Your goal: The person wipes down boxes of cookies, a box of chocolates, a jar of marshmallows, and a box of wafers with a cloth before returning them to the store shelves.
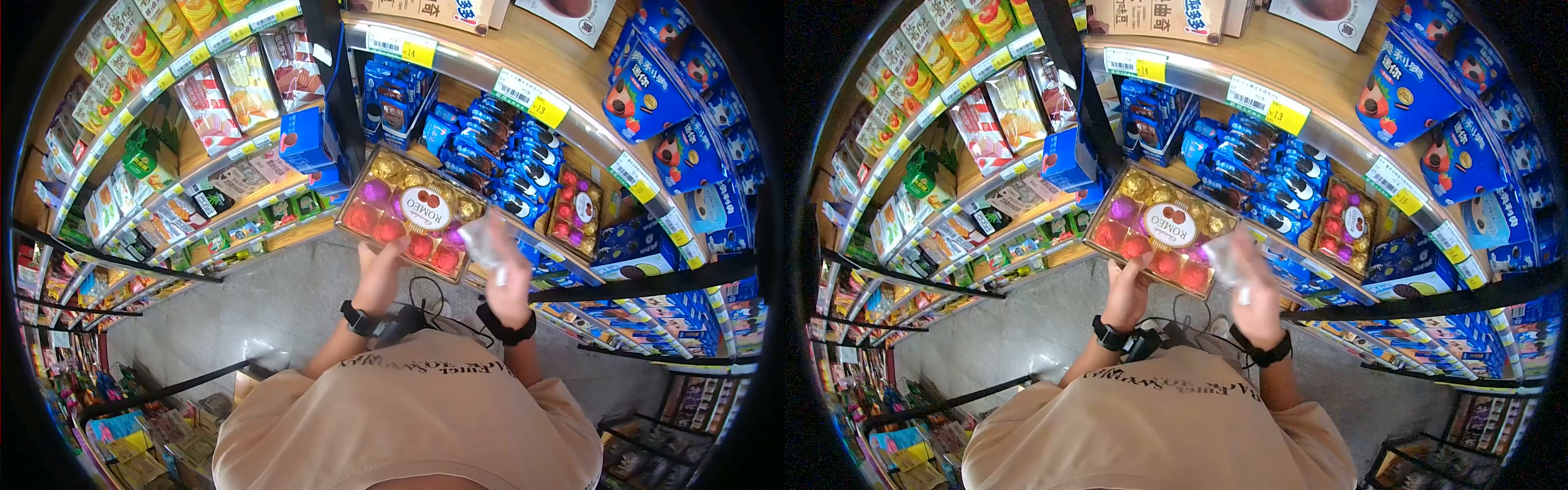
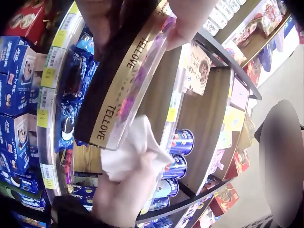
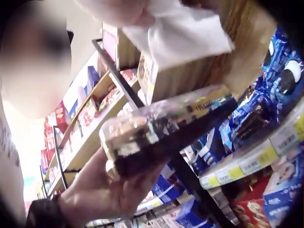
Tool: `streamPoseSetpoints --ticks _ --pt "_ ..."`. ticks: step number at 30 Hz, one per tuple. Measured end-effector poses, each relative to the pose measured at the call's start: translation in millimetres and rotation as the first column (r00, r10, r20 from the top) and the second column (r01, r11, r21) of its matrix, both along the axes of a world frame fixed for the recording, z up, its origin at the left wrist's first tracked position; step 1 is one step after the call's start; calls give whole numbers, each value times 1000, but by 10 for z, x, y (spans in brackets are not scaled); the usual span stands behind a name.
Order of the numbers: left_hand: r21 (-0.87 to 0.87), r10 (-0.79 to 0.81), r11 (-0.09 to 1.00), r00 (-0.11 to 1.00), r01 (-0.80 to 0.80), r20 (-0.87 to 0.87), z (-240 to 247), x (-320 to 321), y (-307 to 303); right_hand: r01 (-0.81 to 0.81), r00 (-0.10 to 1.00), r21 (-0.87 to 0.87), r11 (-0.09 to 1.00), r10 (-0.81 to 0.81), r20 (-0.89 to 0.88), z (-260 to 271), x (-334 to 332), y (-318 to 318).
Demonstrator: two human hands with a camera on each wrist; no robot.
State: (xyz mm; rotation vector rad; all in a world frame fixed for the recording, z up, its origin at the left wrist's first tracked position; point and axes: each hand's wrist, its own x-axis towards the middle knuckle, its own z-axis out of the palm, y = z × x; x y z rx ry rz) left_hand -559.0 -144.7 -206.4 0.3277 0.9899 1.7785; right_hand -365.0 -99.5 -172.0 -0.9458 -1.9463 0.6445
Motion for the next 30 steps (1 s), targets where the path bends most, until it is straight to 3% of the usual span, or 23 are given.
streamPoseSetpoints --ticks 1,2,3,5,7,8,9,10,13,18,22,25,26,29,30 --pt "9 -25 1000 1000 25 -3 10 -4 -6 160 961 -11 987 -158 -229 -31 39 36" --pt "18 -50 999 999 50 -7 25 -14 -13 309 845 -58 949 -302 -441 -34 53 106" --pt "26 -76 997 997 76 -13 28 -24 -27 437 662 -138 889 -422 -619 -20 57 138" --pt "26 -140 990 990 141 -29 -32 -46 -46 334 727 -221 916 -399 -559 -204 76 119" --pt "15 -164 986 985 165 -47 -15 -28 -36 170 947 -78 982 -184 -262 -137 1 86" --pt "2 -155 988 986 155 -54 21 9 -33 -8 998 58 998 4 71 -58 -52 43" --pt "-12 -144 990 988 144 -62 45 31 -33 -221 898 124 967 153 412 22 -133 0" --pt "-11 -149 989 985 149 -92 18 19 -34 -278 860 158 947 172 481 18 -181 -80" --pt "-15 -145 989 981 144 -128 -80 -26 -21 -432 815 117 894 332 475 -89 -185 -121" --pt "-67 -118 992 987 111 -106 23 10 -30 -314 807 82 946 221 547 62 -26 126" --pt "24 -159 986 978 164 -138 -27 -77 -2 -464 759 34 885 378 530 55 -108 -109" --pt "44 -152 985 958 168 -243 -58 -69 -9 -333 755 55 941 232 613 -147 -8 33" --pt "46 -136 987 951 154 -279 7 -24 -19 -199 814 17 980 155 559 -137 -25 107" --pt "34 -158 983 937 178 -312 6 9 -40 -171 820 92 981 90 565 -145 -107 57" --pt "17 -182 981 941 194 -285 -22 14 -36 -279 813 57 959 205 546 -64 -140 -39"
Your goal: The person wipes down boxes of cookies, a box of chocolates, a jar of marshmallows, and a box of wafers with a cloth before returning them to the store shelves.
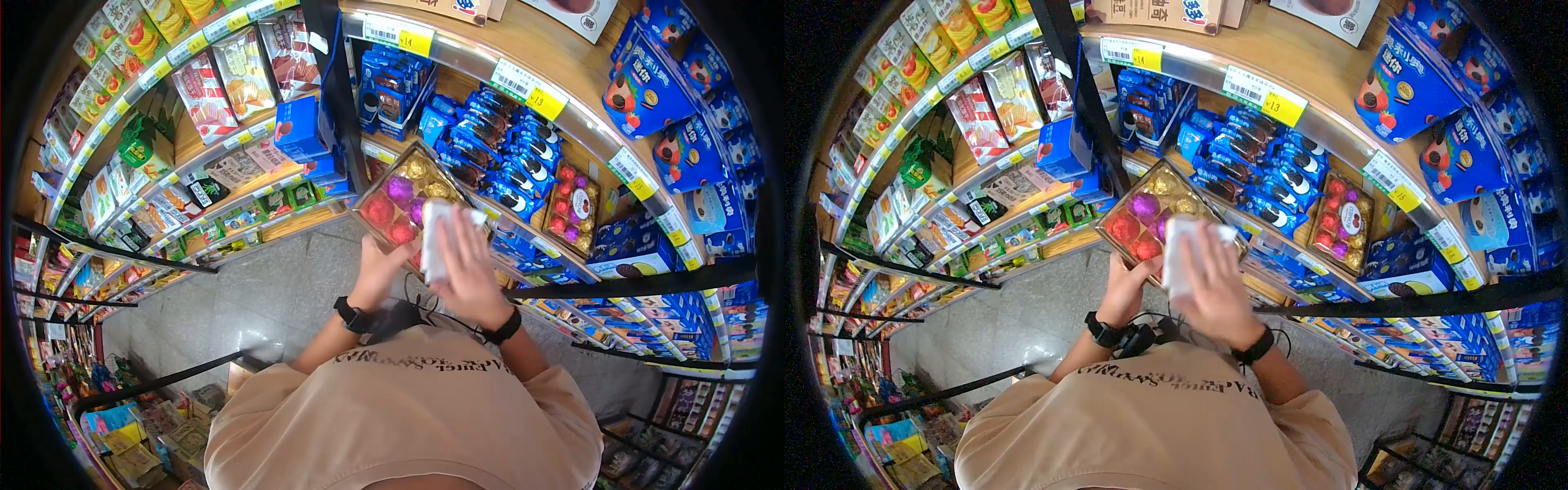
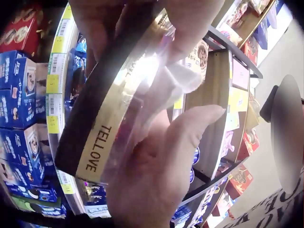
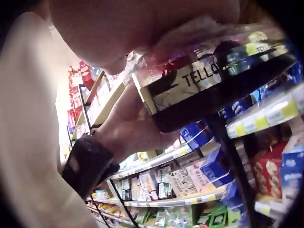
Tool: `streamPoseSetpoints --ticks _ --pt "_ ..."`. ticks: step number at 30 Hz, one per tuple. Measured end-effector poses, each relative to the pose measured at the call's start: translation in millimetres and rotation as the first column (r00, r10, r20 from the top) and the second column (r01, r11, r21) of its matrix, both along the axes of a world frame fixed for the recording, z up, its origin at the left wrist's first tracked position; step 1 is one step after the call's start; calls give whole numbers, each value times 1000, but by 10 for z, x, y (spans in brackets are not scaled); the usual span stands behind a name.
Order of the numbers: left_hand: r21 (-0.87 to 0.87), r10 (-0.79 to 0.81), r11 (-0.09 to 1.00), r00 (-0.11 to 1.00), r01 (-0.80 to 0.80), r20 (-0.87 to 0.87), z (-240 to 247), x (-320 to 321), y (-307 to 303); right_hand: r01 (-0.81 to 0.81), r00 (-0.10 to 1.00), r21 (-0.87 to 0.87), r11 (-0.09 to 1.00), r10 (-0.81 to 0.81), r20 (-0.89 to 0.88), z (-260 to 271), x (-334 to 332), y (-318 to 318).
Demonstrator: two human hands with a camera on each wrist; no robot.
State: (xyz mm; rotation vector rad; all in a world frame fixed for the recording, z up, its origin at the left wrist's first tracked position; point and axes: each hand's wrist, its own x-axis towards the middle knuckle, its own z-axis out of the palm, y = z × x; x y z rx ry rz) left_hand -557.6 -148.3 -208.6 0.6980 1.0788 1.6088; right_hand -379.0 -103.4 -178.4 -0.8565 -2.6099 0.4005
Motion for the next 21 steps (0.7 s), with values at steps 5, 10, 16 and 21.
streamPoseSetpoints --ticks 5,10,16,21 --pt "43 -31 999 998 33 -55 66 6 -32 76 997 -83 994 -75 18 -92 36 124" --pt "86 -98 990 987 109 -124 45 -44 -10 -95 995 -109 989 93 -20 -5 -25 -3" --pt "84 -154 978 929 192 -336 133 -78 17 -11 982 -150 989 -17 -188 -114 -36 176" --pt "85 -178 976 962 199 -205 122 -86 13 106 916 -80 991 -129 -380 -129 -31 278"
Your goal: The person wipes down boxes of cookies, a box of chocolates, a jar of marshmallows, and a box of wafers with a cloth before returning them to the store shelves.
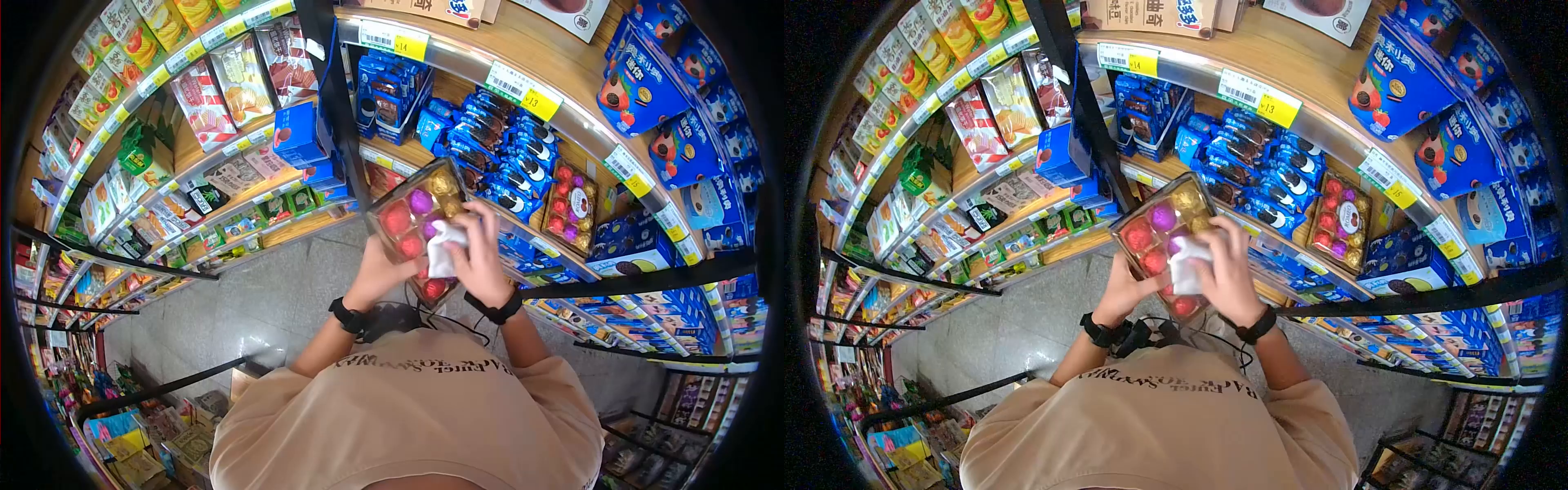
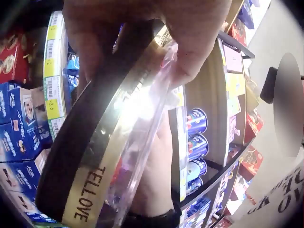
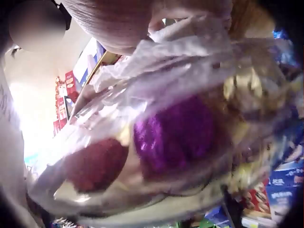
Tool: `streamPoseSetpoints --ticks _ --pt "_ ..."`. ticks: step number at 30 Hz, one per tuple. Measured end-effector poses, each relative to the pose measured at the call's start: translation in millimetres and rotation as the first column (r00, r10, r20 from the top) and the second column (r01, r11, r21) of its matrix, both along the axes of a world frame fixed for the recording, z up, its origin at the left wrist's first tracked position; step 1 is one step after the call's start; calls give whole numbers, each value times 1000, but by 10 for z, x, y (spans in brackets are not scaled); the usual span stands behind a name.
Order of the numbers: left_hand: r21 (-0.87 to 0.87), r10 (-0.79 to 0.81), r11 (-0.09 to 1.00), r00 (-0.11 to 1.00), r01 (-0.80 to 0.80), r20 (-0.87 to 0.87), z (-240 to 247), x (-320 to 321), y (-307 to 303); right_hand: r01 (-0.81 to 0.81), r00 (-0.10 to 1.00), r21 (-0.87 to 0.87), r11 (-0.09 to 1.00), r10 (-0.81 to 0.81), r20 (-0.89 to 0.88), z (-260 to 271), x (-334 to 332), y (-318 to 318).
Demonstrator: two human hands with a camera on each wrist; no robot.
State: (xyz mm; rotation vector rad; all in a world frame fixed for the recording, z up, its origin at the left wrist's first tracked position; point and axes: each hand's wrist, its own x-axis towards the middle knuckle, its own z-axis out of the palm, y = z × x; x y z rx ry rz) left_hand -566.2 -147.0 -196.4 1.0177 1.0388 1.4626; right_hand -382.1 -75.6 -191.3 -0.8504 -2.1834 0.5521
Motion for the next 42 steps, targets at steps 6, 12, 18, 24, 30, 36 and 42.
streamPoseSetpoints --ticks 6,12,18,24,30,36,42 --pt "48 -97 993 969 111 -225 -9 51 19 52 997 83 995 -56 49 265 -13 4" --pt "36 -146 987 968 156 -204 -207 137 14 -29 1000 160 987 28 6 511 -113 -18" --pt "36 -77 994 890 105 -449 -41 154 -28 82 990 40 996 -77 -116 360 -60 -5" --pt "44 -123 988 918 150 -378 -88 105 -49 275 960 53 960 -271 -70 323 21 169" --pt "52 -126 989 978 136 -167 94 -35 -85 274 959 -232 933 -284 -8 -42 236 147" --pt "-47 -56 997 988 63 144 5 -198 -67 -91 939 -583 808 -126 -321 -408 492 46" --pt "-157 44 987 924 18 381 -311 -130 -28 -136 944 -262 955 45 -328 164 328 -11"
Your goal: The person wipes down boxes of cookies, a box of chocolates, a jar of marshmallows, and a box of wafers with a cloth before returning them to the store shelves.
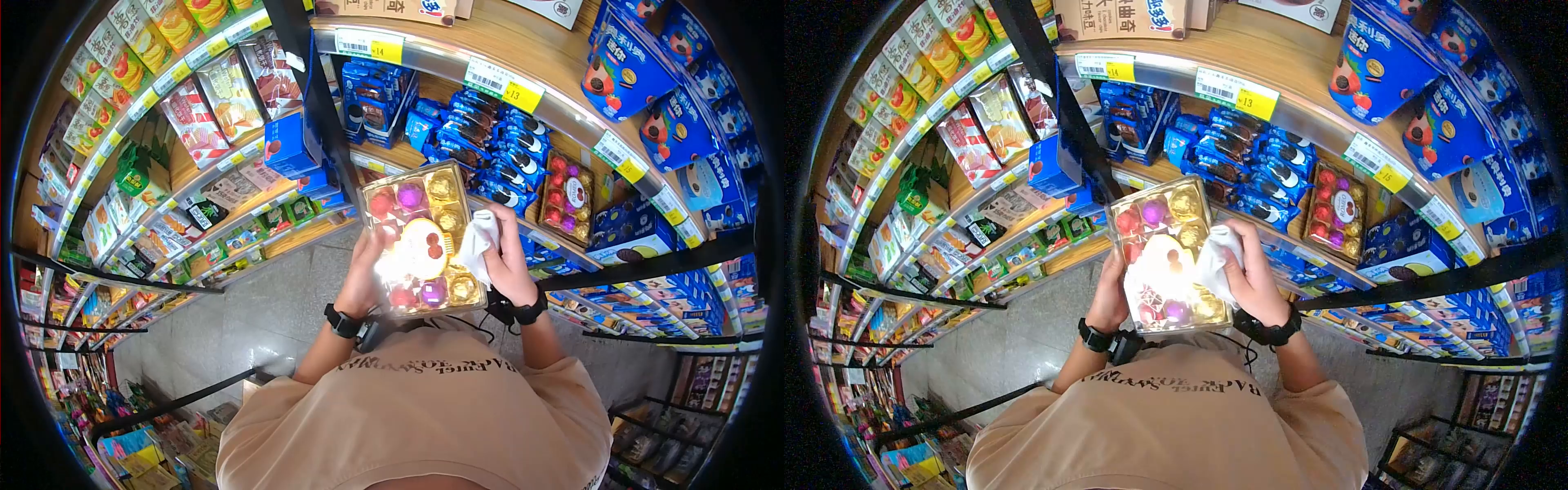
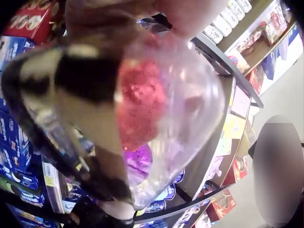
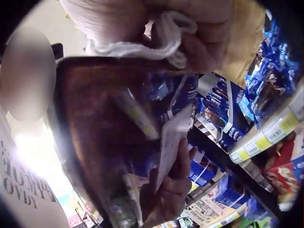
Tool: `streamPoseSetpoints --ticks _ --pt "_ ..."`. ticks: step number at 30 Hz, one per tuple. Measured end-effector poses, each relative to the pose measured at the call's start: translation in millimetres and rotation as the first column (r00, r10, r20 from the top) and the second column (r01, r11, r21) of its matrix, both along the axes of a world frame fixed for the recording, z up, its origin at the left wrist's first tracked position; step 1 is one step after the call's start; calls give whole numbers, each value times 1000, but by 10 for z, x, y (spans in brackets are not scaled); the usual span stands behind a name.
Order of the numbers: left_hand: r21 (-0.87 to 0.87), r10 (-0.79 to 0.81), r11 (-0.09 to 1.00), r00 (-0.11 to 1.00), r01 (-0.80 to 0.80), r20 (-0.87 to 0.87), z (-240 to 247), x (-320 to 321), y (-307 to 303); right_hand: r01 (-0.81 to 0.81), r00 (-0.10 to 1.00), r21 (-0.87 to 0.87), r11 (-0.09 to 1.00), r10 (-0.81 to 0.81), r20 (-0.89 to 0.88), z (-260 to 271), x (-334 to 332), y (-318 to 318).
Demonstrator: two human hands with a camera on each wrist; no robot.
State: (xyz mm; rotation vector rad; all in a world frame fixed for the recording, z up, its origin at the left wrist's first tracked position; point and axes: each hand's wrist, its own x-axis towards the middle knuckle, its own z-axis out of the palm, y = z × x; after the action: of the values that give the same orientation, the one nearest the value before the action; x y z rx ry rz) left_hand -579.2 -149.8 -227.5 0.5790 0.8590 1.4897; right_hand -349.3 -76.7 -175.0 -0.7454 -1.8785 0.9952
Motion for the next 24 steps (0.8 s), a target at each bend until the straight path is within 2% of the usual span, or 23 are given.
streamPoseSetpoints --ticks 1,3,4,5,8,10,12,13,16,17,18,19,20,22,24 --pt "-55 -27 998 997 31 75 -3 9 5 -25 1000 61 998 25 7 56 -20 17" --pt "-39 -111 991 962 125 249 77 8 6 -48 998 186 981 41 45 247 -88 52" --pt "-26 -151 985 931 169 333 176 14 -5 -38 999 192 981 34 23 274 -122 101" --pt "-36 -134 987 933 155 333 309 72 -27 -27 1000 197 980 28 1 292 -151 157" --pt "-115 -210 963 944 245 255 103 47 -62 72 997 280 957 -66 -31 494 -287 315" --pt "-2 -275 955 889 296 366 138 129 -47 91 994 252 963 -70 -89 567 -388 353" --pt "155 -384 921 777 357 498 243 185 -58 32 998 310 950 -16 -52 595 -440 273" --pt "54 -347 934 865 352 364 130 155 -56 -2 999 336 942 14 -31 588 -462 211" --pt "-123 -165 973 962 194 218 140 212 -58 -192 981 343 920 186 51 580 -495 -43" --pt "-236 -128 961 988 144 81 264 236 -102 -227 973 360 905 225 47 610 -521 -145" --pt "-237 -107 958 969 160 221 190 217 -95 -260 964 376 889 263 43 620 -556 -256" --pt "-166 -135 977 991 134 4 154 199 -39 -287 955 393 874 295 41 589 -582 -371" --pt "-230 -66 970 994 83 82 158 243 -84 -310 946 449 838 319 58 582 -608 -459" --pt "-356 107 934 970 -23 219 515 375 -142 -221 951 485 846 297 -86 510 -726 -710" --pt "6 -172 984 944 178 281 283 265 -121 -427 900 390 816 425 96 543 -696 -744"
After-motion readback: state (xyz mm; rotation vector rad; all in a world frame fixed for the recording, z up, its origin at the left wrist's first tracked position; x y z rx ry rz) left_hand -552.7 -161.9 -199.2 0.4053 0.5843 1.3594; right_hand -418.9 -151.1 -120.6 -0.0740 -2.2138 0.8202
